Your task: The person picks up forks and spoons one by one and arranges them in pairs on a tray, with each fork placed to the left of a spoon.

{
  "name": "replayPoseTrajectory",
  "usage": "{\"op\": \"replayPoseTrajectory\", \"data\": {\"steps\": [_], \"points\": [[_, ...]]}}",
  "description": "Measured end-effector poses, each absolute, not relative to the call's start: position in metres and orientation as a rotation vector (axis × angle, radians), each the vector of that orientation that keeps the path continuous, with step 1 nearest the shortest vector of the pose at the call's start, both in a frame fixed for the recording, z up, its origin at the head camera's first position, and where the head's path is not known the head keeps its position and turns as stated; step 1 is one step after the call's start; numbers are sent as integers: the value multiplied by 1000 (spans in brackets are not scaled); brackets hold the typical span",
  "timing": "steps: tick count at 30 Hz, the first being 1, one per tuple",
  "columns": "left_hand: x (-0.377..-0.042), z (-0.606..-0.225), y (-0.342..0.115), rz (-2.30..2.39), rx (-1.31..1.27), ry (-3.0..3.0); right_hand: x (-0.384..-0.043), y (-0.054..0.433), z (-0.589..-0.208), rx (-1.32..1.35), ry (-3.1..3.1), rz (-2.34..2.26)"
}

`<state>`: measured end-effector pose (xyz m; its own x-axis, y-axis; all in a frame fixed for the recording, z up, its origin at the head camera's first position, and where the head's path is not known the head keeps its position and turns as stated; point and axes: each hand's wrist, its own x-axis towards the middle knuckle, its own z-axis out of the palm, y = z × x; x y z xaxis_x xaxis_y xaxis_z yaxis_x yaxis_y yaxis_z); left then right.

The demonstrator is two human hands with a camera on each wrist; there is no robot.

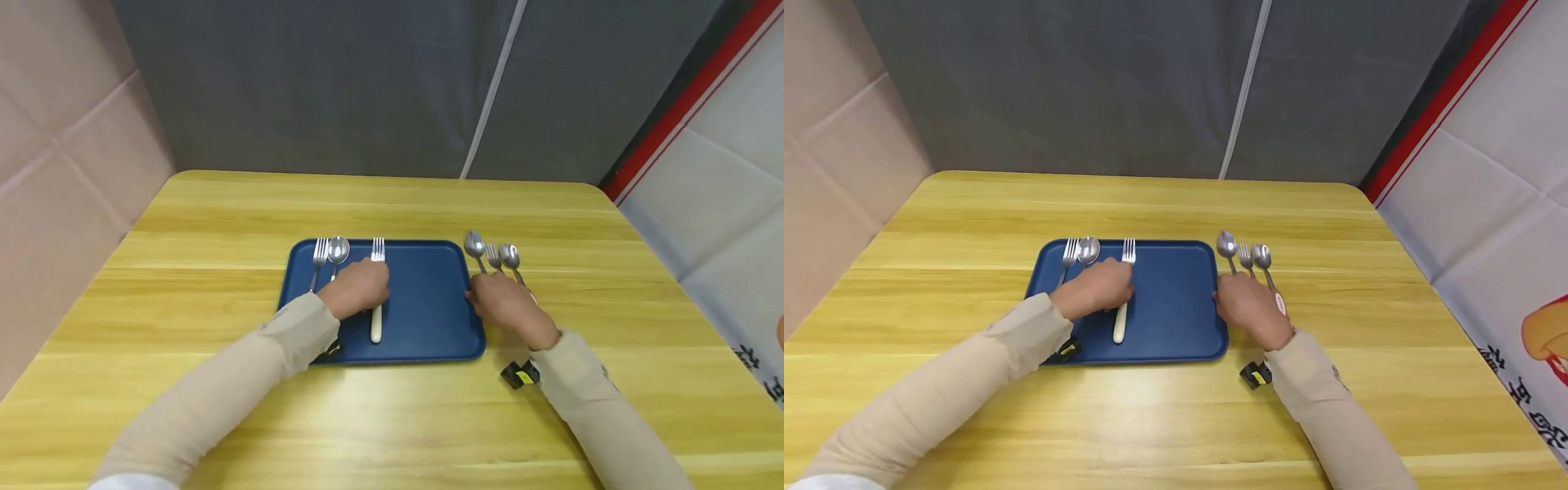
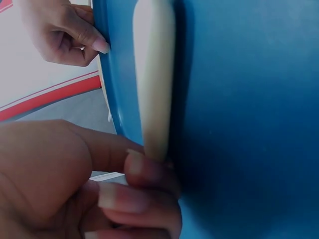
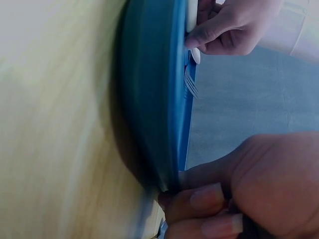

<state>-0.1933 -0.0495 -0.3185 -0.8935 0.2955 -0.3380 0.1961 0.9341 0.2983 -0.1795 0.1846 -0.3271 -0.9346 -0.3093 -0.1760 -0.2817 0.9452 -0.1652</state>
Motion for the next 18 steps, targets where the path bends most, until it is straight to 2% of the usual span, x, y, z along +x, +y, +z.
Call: {"op": "replayPoseTrajectory", "data": {"steps": [9,13,18], "points": [[-190,-313,-58,359,379,2790,-180,192,-328,-448,2914,-218],[-190,-301,-75,332,390,2872,-182,201,-320,-445,2952,-275],[-192,-300,-105,317,258,2918,-184,214,-312,-379,2939,-295]]}}
